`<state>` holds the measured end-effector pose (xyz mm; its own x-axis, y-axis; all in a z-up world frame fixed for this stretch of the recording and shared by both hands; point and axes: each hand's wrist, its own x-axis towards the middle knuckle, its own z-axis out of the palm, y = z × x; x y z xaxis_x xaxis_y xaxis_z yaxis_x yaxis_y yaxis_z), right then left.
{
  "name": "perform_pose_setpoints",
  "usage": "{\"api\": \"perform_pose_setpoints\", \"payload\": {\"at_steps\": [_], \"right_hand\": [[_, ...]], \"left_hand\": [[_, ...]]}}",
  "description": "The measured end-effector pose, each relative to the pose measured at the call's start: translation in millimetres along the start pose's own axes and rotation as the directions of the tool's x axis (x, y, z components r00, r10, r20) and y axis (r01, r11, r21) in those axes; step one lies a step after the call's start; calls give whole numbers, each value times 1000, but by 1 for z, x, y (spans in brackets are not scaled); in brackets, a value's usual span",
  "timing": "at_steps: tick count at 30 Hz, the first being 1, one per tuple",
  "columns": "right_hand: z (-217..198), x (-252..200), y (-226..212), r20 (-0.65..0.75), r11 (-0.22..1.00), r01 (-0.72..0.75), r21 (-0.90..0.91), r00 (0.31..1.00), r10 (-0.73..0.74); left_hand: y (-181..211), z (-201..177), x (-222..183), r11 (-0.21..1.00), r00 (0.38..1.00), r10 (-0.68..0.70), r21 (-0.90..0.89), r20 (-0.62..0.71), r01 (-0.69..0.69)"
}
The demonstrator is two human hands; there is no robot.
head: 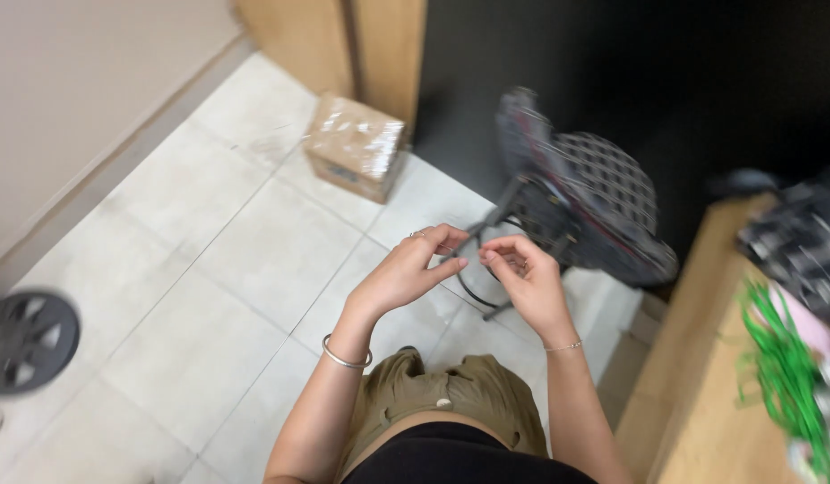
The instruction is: Checking and organizing packaged scented wax products on shelves and worktables.
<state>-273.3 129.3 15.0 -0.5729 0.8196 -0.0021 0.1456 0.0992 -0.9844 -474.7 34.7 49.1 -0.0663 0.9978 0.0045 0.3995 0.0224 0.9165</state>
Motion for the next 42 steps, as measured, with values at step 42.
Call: {"api": "perform_pose_setpoints", "payload": {"at_steps": [42], "right_hand": [[619, 210, -132, 988, 959, 239, 153, -69, -140]], "left_hand": [[-123, -257, -261, 820, -457, -390, -527, -799, 223]]}}
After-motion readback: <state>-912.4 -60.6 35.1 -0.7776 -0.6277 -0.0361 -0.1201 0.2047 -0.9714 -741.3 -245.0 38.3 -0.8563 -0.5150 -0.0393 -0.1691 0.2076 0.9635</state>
